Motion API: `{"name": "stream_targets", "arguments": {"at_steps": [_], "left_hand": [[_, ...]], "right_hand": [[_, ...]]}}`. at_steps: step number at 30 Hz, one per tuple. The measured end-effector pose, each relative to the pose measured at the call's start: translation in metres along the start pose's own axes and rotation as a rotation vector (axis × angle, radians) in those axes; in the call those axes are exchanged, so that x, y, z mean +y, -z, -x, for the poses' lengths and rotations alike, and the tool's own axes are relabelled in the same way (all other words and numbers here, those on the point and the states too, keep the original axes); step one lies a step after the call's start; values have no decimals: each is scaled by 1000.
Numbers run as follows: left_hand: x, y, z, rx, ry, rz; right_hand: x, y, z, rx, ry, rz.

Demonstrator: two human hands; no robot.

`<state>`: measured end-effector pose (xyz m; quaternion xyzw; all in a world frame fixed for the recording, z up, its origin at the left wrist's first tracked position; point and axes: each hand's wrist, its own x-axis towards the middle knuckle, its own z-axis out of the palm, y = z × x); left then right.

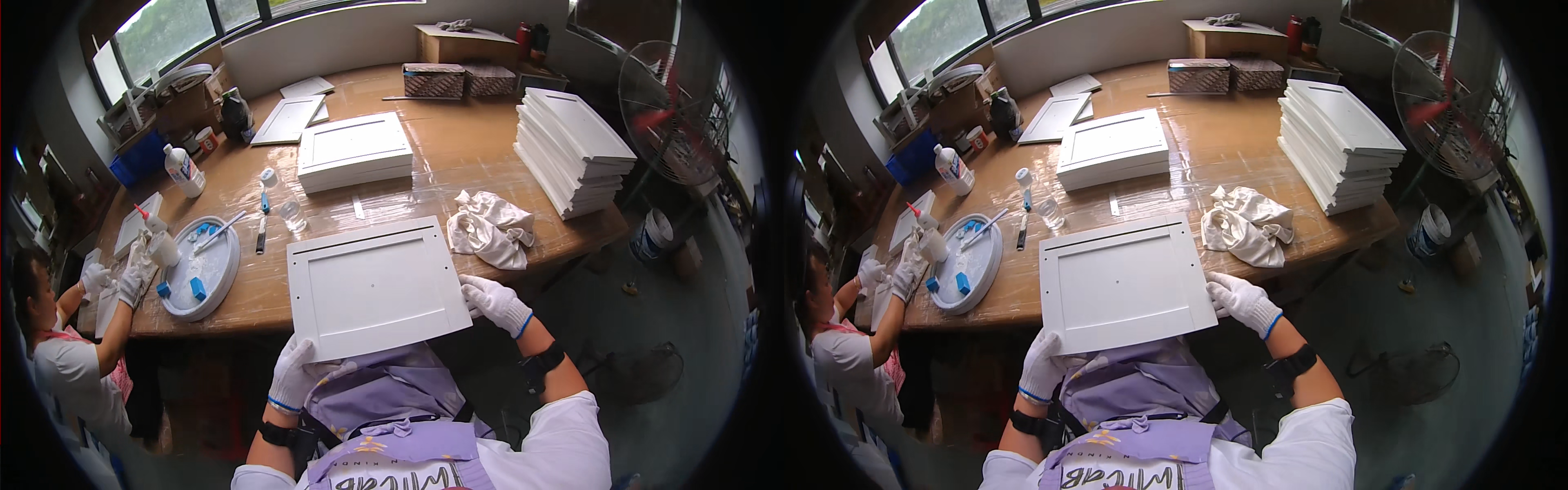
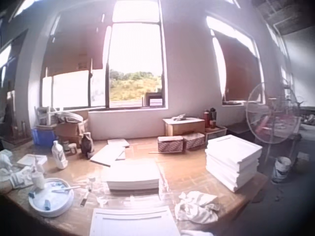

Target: Cleaning and inspecting cabinet doors at a workbench in a furniture factory.

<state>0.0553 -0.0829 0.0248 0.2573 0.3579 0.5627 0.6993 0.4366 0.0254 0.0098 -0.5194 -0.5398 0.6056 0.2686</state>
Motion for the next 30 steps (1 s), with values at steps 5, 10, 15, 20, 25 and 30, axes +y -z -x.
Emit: {"name": "stream_targets", "arguments": {"at_steps": [5, 10, 15, 20, 25, 30], "left_hand": [[19, -25, -9, -147, -39, -194], [19, -75, -31, -236, -30, -297], [18, -77, -33, -289, -25, -350], [16, -49, -11, -185, 37, -384], [33, -44, 3, -116, 9, -478], [40, -53, -18, -179, -24, -527]], "right_hand": [[-2, -22, 56, -58, 31, -721], [-38, 29, 97, 246, 322, -845], [-106, 110, 67, 562, 640, -1002], [-158, 236, -3, 870, 677, -940], [-160, 316, -62, 976, 625, -960], [-178, 306, -23, 1484, -221, 320]]}}
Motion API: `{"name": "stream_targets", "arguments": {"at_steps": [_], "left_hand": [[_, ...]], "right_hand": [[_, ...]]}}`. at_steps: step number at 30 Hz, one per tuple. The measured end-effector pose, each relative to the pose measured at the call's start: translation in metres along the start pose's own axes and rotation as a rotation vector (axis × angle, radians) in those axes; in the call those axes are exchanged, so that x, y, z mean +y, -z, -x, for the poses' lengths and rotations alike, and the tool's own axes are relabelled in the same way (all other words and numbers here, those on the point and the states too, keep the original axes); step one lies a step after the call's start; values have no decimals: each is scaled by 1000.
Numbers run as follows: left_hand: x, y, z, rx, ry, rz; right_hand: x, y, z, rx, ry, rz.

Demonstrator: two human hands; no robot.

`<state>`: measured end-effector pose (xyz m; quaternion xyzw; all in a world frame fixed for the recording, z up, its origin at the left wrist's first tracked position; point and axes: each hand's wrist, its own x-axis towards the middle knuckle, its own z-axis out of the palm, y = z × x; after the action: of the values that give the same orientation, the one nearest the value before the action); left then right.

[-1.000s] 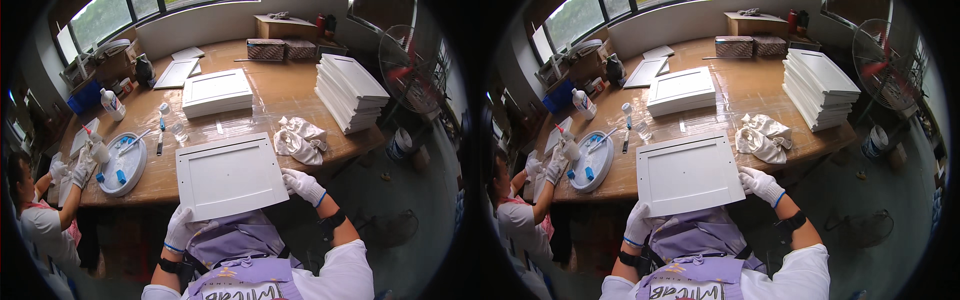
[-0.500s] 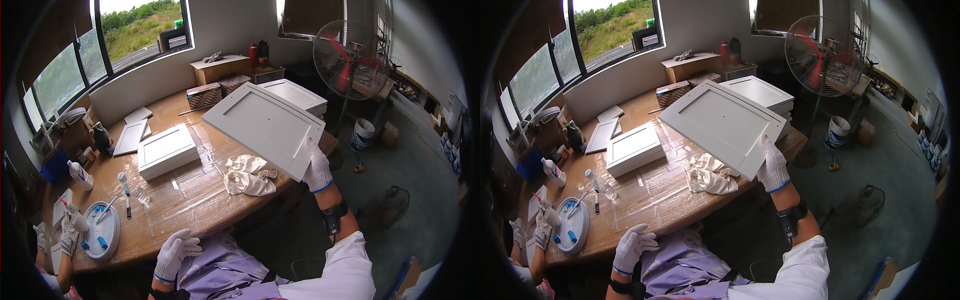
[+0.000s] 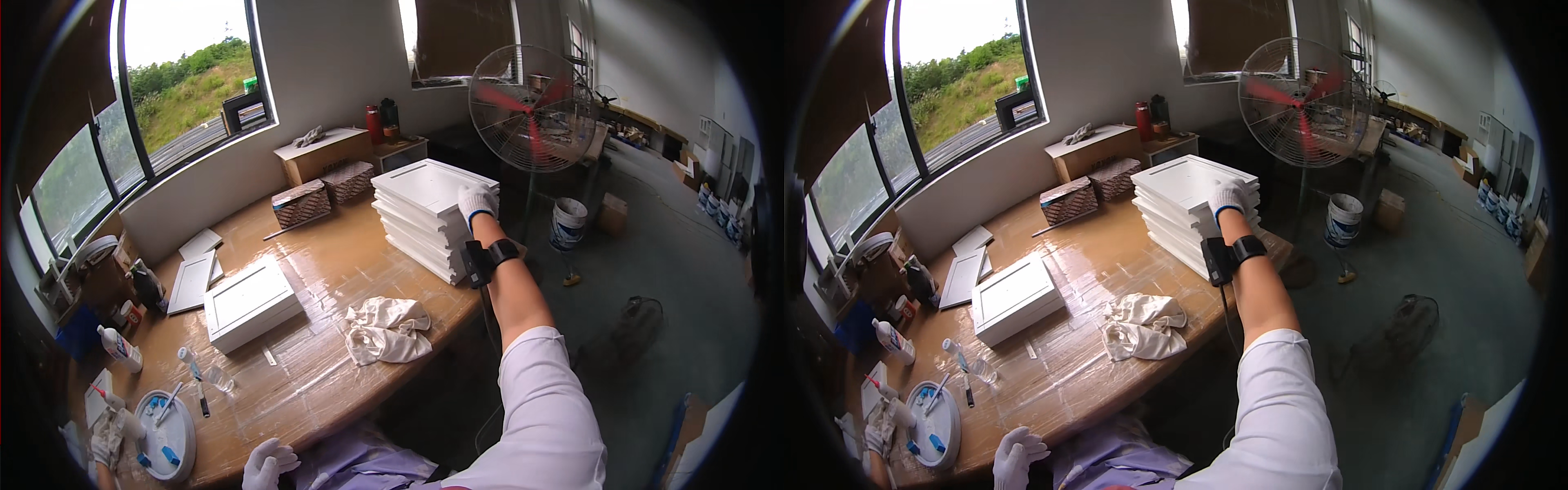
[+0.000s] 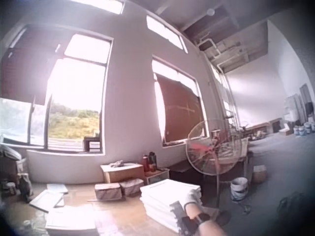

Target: Cleaning and inspecting cabinet doors at a workbench in a furniture factory.

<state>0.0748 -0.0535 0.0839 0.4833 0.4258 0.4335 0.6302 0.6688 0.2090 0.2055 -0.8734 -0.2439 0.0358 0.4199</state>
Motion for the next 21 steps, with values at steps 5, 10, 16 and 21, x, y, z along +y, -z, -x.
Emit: {"name": "stream_targets", "arguments": {"at_steps": [5, 10, 16, 21], "left_hand": [[7, -32, -78, -366, -4, 424], [29, -133, -107, -624, 45, 419], [18, -186, -76, -871, 82, 214], [17, -197, -46, -1012, 26, -10]], "right_hand": [[26, 13, 167, -408, 856, -497], [94, 25, 332, -584, 920, -516], [136, 56, 372, -290, 534, -540], [145, 129, 383, -341, 366, -619]]}}
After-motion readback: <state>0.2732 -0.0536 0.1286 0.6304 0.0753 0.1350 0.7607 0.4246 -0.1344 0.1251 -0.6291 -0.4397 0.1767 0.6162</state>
